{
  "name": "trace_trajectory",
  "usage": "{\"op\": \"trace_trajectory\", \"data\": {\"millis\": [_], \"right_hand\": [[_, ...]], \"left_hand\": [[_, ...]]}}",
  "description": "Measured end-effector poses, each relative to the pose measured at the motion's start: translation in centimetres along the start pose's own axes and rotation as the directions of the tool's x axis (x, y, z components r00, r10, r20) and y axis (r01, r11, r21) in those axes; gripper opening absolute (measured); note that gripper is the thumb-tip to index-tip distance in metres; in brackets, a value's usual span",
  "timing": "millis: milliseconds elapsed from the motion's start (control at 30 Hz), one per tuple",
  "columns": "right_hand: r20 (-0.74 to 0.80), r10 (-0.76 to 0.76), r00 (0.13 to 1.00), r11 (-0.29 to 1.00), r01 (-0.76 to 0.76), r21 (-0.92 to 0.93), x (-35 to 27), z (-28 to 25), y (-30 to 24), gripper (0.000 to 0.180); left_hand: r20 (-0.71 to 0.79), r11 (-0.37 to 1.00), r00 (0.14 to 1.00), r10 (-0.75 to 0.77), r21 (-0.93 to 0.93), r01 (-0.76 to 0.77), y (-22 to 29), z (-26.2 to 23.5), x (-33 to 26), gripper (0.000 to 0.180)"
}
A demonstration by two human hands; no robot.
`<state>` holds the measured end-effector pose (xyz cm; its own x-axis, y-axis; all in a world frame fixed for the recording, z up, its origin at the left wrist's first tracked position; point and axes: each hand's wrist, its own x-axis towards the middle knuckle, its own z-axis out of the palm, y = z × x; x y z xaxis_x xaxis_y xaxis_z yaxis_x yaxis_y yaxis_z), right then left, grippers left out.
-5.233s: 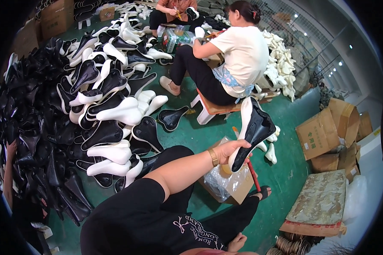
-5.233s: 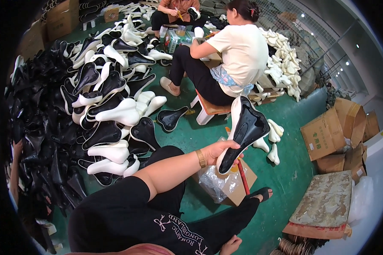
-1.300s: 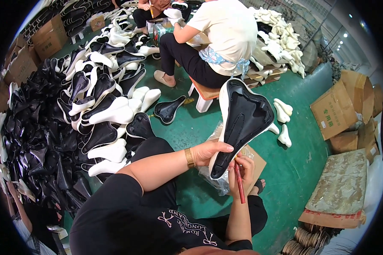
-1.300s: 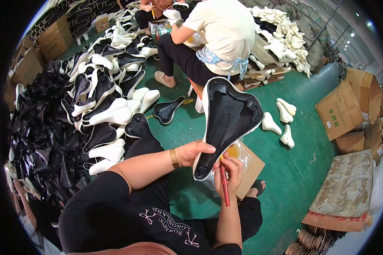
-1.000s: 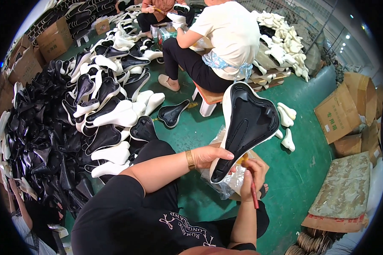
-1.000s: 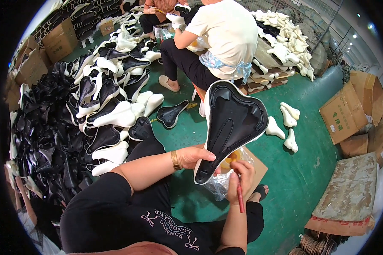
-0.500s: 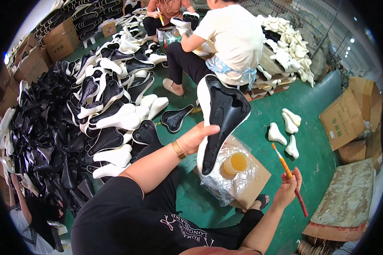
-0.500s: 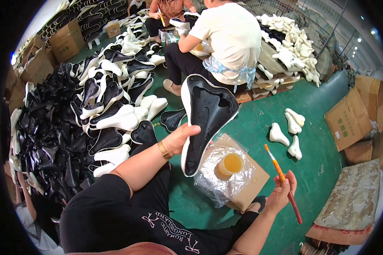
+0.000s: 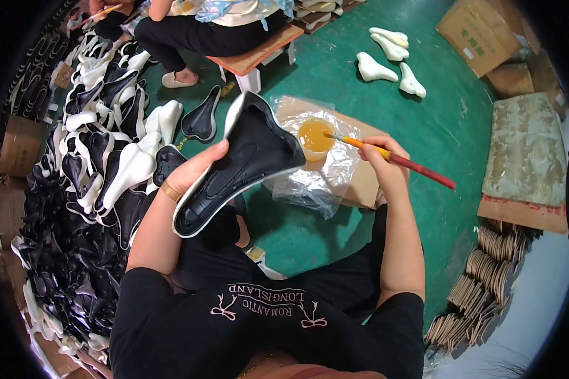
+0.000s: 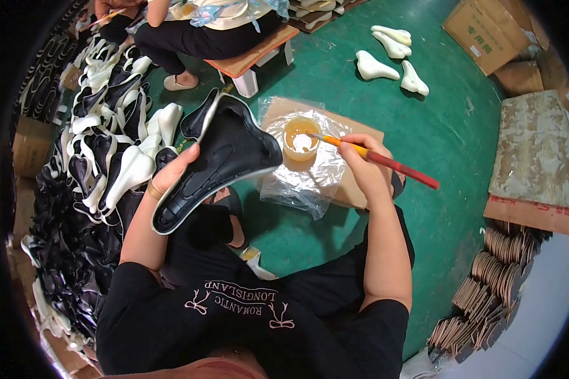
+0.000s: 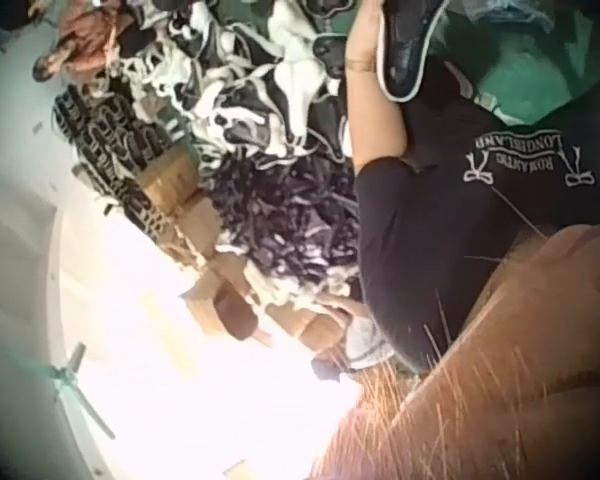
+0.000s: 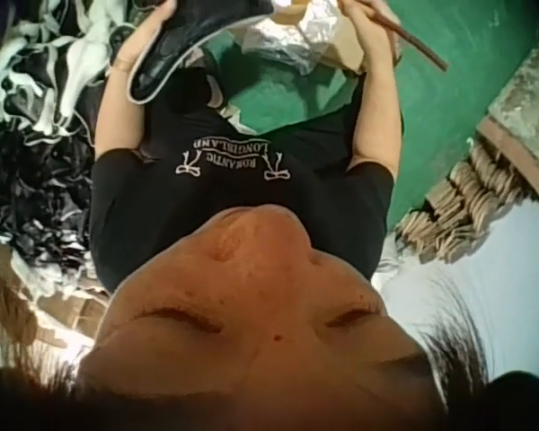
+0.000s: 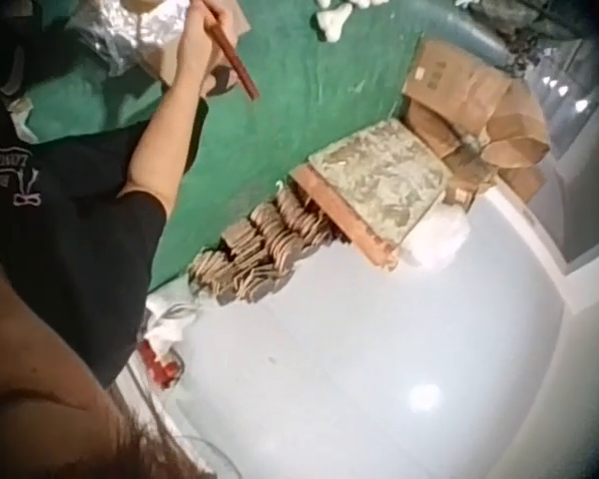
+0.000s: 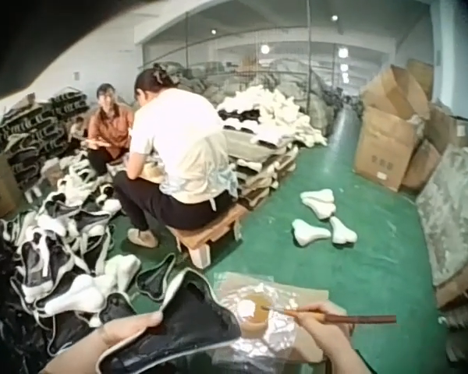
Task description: Applying adhesive to the edges of bicycle seat components using a brush.
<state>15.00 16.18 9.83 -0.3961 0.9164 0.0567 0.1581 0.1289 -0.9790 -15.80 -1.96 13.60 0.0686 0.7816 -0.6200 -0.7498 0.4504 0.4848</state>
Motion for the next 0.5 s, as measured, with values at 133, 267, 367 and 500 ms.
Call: {"op": "trace_trajectory", "data": {"millis": [133,267,367,500], "right_hand": [[0.006,0.008,1.000,0.967,-0.006,-0.256,0.5,1.3,1.2,0.016],[0.024,-0.030,0.999,0.959,0.036,-0.281,1.0,2.5,2.8,0.019],[0.015,-0.019,1.000,0.992,0.020,-0.121,1.5,2.9,2.6,0.016],[-0.042,0.134,0.990,0.926,-0.110,0.362,1.9,1.2,0.0,0.015]], "left_hand": [[0.089,0.920,0.995,-0.055,0.392,0.015,-0.7,1.5,0.4,0.046],[0.073,0.933,0.996,-0.044,0.359,0.015,-1.5,1.8,1.8,0.042],[0.098,0.948,0.991,-0.095,0.314,0.060,-1.4,1.8,2.2,0.042],[0.110,0.938,0.984,-0.141,0.333,0.097,-1.0,1.6,2.7,0.045]]}}
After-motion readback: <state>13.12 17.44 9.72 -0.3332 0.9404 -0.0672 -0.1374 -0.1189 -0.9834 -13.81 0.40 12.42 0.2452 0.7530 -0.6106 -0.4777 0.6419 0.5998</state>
